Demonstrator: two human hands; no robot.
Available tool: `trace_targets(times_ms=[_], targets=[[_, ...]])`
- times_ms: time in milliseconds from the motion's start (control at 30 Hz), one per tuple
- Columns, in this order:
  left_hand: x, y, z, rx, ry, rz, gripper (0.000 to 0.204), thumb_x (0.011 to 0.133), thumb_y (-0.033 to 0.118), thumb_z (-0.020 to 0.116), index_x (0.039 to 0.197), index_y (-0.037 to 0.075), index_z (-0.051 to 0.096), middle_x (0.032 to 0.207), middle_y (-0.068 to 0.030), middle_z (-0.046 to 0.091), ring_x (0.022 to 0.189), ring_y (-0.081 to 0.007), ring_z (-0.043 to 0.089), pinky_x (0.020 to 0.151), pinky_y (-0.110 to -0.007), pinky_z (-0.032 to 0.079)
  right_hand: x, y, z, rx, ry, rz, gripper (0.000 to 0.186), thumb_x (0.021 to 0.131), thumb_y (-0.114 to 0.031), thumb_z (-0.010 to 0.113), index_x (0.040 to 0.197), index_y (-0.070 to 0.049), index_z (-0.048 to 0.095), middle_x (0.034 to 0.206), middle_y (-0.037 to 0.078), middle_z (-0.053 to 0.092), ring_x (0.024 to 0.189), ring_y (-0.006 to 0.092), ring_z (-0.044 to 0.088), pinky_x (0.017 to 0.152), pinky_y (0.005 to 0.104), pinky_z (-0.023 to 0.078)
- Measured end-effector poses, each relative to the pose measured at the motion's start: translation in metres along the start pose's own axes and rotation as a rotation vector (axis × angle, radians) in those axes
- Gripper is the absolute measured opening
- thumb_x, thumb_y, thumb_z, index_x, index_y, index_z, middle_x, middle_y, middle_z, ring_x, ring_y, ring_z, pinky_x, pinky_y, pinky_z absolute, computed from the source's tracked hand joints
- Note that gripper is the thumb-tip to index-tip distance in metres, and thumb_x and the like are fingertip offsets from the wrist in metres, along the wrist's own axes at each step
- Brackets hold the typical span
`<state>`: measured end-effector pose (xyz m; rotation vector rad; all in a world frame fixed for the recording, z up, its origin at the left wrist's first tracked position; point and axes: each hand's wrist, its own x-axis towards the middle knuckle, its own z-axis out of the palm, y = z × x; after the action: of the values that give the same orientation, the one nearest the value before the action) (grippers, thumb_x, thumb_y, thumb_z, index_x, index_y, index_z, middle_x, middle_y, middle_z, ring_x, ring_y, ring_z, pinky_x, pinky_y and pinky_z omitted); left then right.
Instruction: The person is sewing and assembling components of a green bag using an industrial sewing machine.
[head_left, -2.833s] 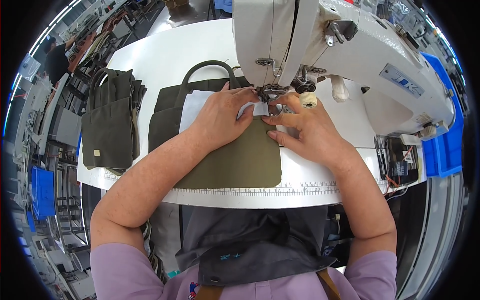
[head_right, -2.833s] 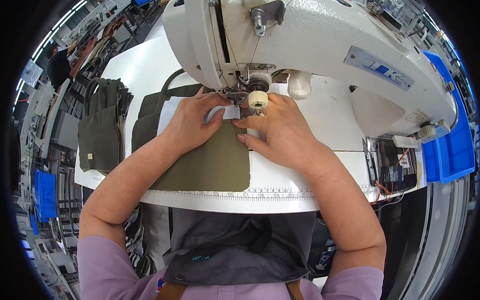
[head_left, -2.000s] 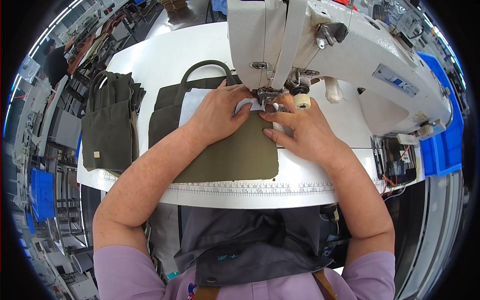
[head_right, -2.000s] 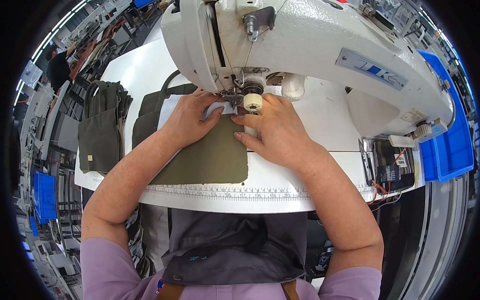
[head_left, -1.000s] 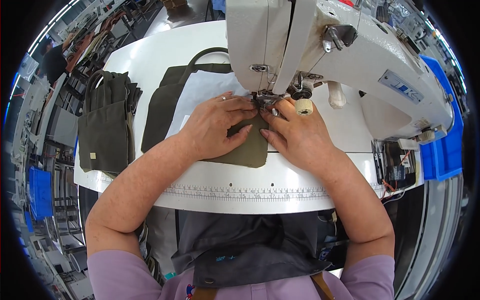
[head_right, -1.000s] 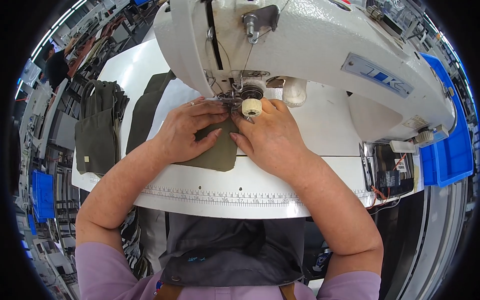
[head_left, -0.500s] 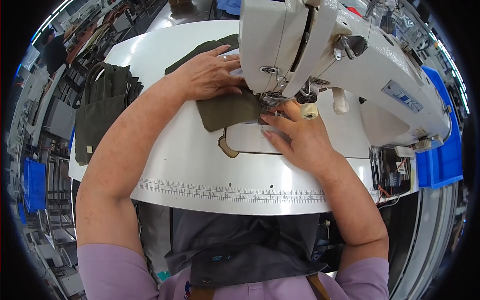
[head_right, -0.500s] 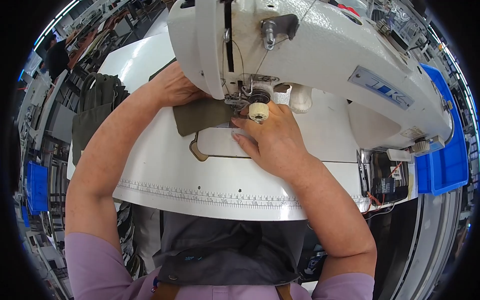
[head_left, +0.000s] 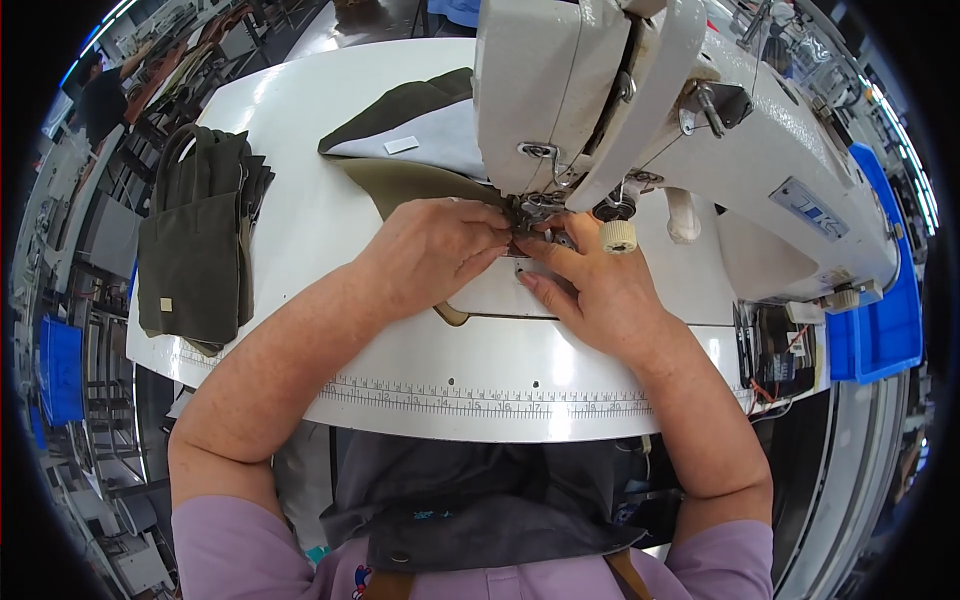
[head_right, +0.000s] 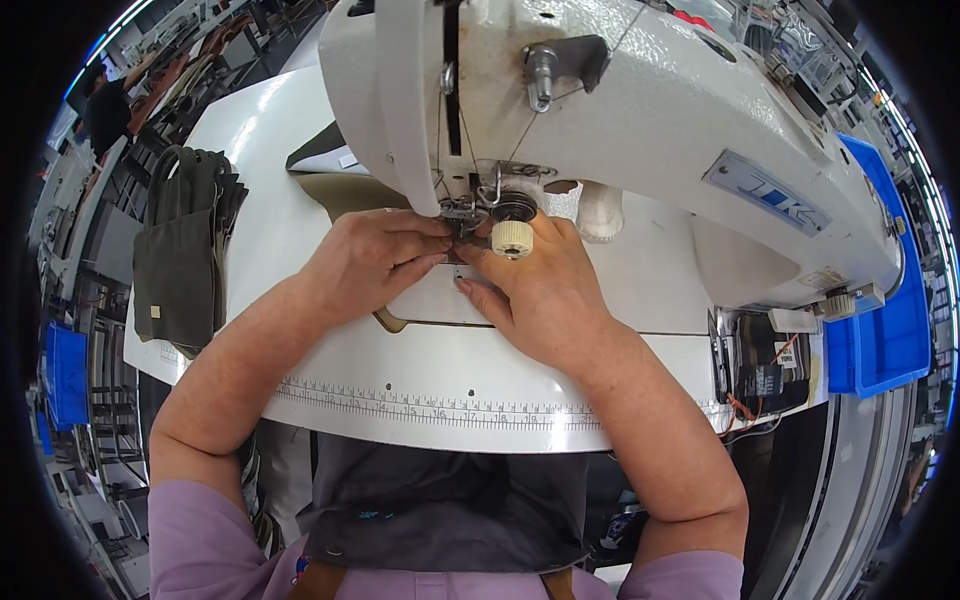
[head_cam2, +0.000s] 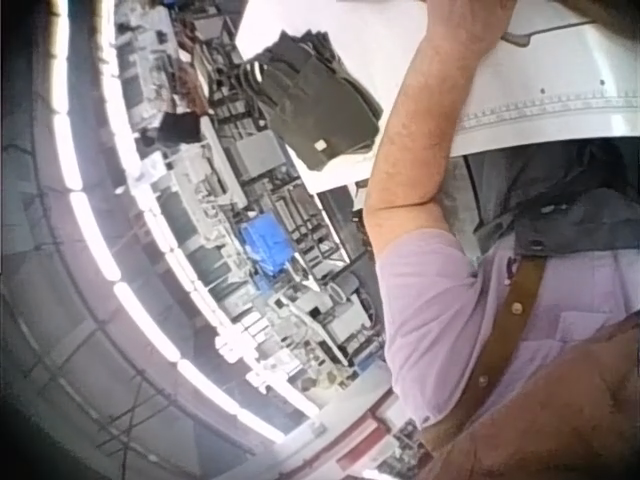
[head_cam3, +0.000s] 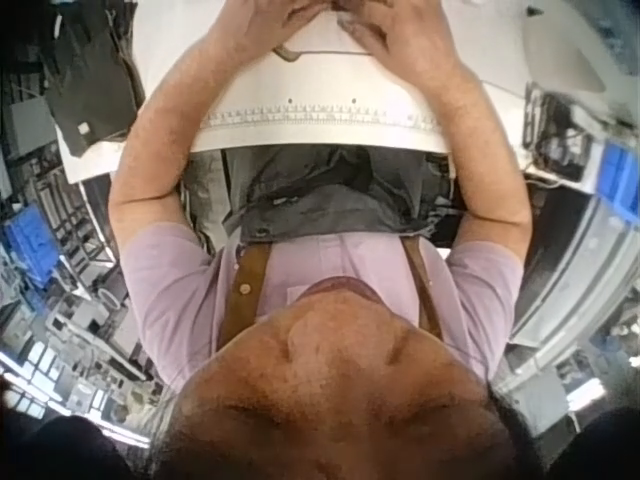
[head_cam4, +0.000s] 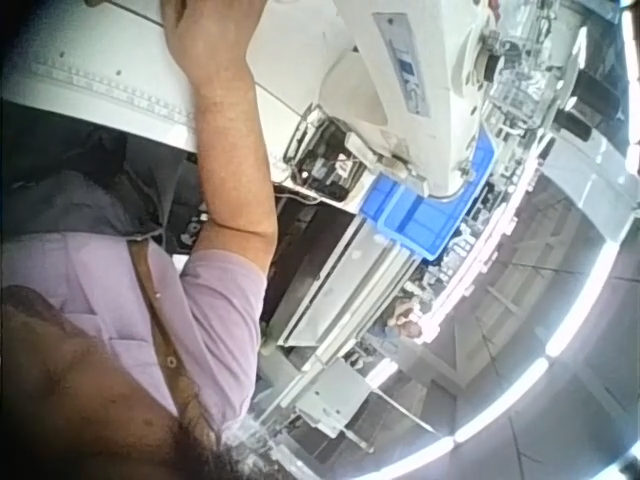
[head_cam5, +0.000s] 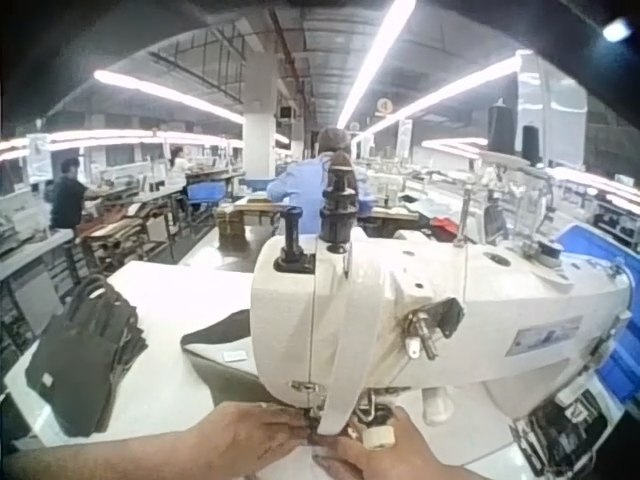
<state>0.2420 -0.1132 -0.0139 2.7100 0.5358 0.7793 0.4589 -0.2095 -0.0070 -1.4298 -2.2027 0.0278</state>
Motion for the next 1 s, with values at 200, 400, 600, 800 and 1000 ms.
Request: trace_targets(times_ms=[200,400,600,800,1000], targets=[[0.005,-0.01,0.003,-0.024,0.035,0.013,0.015,0.087,0.012,0.071,0.097,0.005,0.078,0.102,-0.0057,0.075,0.095,-0.0242,0.071,0.083,-0.035,0.058,-0.002,0.006,-0.003,0.07,0.004,0.042,0.024,0.089,-0.024,0.074,0.11,-0.012,0.076,0.109,0.008,0.067,0.101,0.0295,0.057,0.087,0.0414,0.044],[0.01,-0.011,0.001,0.012,-0.007,-0.043,0.015,0.087,0.012,0.071,0.098,0.006,0.078,0.103,-0.0052,0.075,0.095,-0.023,0.071,0.083,-0.034,0.058,-0.006,0.025,0.008,0.632,0.221,0.357,0.017,0.099,-0.018,0.064,0.105,-0.002,0.068,0.096,0.007,0.068,0.085,0.0178,0.061,0.076,0.0316,0.05],[0.008,-0.012,0.002,0.014,0.012,-0.048,0.015,0.087,0.014,0.071,0.098,0.006,0.079,0.103,-0.0047,0.076,0.094,-0.0224,0.071,0.083,-0.034,0.058,0.004,0.033,0.001,0.881,0.356,0.383,0.028,0.106,-0.027,0.057,0.101,0.0,0.058,0.086,0.003,0.06,0.073,0.0114,0.056,0.067,0.0279,0.047],[0.008,-0.011,0.002,-0.007,0.021,-0.016,0.016,0.084,0.007,0.072,0.098,0.004,0.078,0.101,-0.0076,0.076,0.087,-0.0253,0.072,0.079,-0.035,0.059,0.003,0.03,0.001,0.838,0.391,0.424,0.035,0.107,-0.034,0.055,0.095,-0.002,0.06,0.074,0.001,0.059,0.067,0.0095,0.053,0.062,0.026,0.044],[0.007,-0.012,-0.004,0.066,0.024,-0.058,0.014,0.085,0.013,0.072,0.096,0.007,0.078,0.104,-0.0038,0.074,0.092,-0.0238,0.07,0.082,-0.034,0.057,-0.004,0.033,0.004,0.63,0.179,0.412,0.033,0.107,-0.026,0.053,0.097,-0.001,0.072,0.076,0.002,0.066,0.067,0.0086,0.057,0.061,0.0247,0.045]])
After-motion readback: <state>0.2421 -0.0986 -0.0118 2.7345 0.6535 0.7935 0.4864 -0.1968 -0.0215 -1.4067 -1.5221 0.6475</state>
